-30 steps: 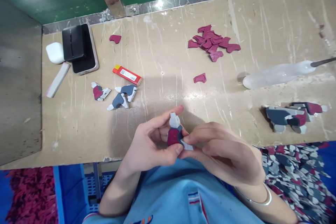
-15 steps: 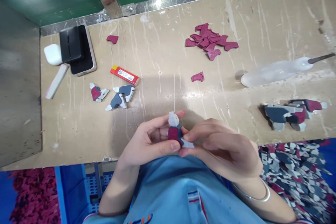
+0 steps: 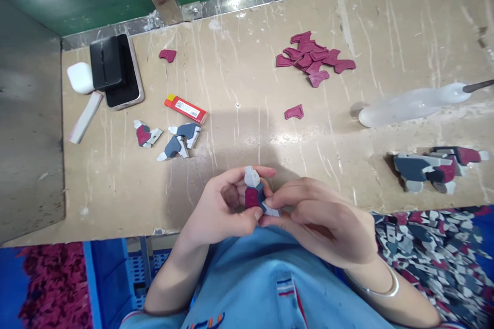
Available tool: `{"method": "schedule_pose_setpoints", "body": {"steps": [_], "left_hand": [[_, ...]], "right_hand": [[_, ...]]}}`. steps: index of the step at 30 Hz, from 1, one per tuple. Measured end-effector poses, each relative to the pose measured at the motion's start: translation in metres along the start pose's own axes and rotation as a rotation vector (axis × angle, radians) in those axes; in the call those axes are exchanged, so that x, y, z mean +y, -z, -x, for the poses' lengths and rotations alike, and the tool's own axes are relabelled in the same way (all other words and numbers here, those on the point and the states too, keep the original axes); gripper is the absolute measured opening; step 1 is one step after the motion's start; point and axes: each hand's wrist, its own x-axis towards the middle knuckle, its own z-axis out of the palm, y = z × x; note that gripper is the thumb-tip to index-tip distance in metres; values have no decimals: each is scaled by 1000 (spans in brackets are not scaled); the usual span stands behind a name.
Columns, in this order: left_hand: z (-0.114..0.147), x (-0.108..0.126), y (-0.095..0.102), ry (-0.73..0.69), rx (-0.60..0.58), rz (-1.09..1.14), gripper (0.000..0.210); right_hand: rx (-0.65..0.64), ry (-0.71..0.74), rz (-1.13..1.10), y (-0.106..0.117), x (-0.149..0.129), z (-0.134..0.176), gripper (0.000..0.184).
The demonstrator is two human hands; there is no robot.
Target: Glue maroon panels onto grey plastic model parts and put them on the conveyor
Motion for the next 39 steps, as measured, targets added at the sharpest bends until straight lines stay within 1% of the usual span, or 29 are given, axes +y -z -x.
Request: {"method": "schedule_pose_setpoints", "body": {"steps": [4, 6, 7, 10, 13, 15, 16, 18, 19, 21, 22, 24, 28, 29, 31, 34, 36, 37, 39], "left_hand": [[-1, 3, -1, 24, -55, 73, 43], [-2, 2, -1, 17, -71, 130, 40], [-1, 1, -1, 8, -59, 149, 37], [-1, -2, -3, -29, 40, 135, 36], [1, -3, -6, -135, 143, 61, 27], [3, -3, -8, -220, 199, -47, 21], [5, -3, -8, -252, 222, -111, 21], [8, -2, -8, -284, 257, -204, 27], [10, -2, -9, -279, 267, -214, 30], [12, -1, -10, -256, 286, -182, 35], [12, -1, -11, -246, 291, -157, 35], [11, -2, -13, -250, 277, -118, 29], [7, -1, -16, -270, 267, -78, 15], [6, -1, -16, -253, 274, -70, 16], [4, 0, -15, -179, 263, -43, 27], [5, 0, -10, -51, 193, 21, 42], [10, -3, -7, -64, 139, 56, 52], [13, -5, -5, -97, 117, 40, 60], [18, -9, -3, -212, 122, -106, 77]], "right_hand": [[15, -8, 8, 2, 0, 1, 34], [70, -16, 6, 2, 1, 2, 33], [110, -18, 13, 0, 2, 3, 32], [227, -37, 23, -8, 5, 7, 27], [316, -92, -67, -19, 7, 12, 24], [368, -168, -166, -24, 8, 14, 31], [381, -216, -211, -26, 8, 15, 36], [356, -296, -268, -25, 7, 14, 47], [329, -321, -274, -24, 6, 13, 47], [289, -330, -250, -21, 4, 11, 35], [290, -324, -236, -20, 3, 10, 29], [318, -304, -235, -19, 2, 9, 24], [341, -296, -271, -21, 2, 8, 25], [333, -300, -266, -21, 3, 8, 24], [308, -270, -237, -20, 5, 7, 24], [267, -160, -183, -17, 8, 6, 19], [268, -143, -169, -16, 9, 8, 17], [284, -166, -163, -16, 10, 10, 18], [337, -230, -153, -19, 9, 13, 20]]}}
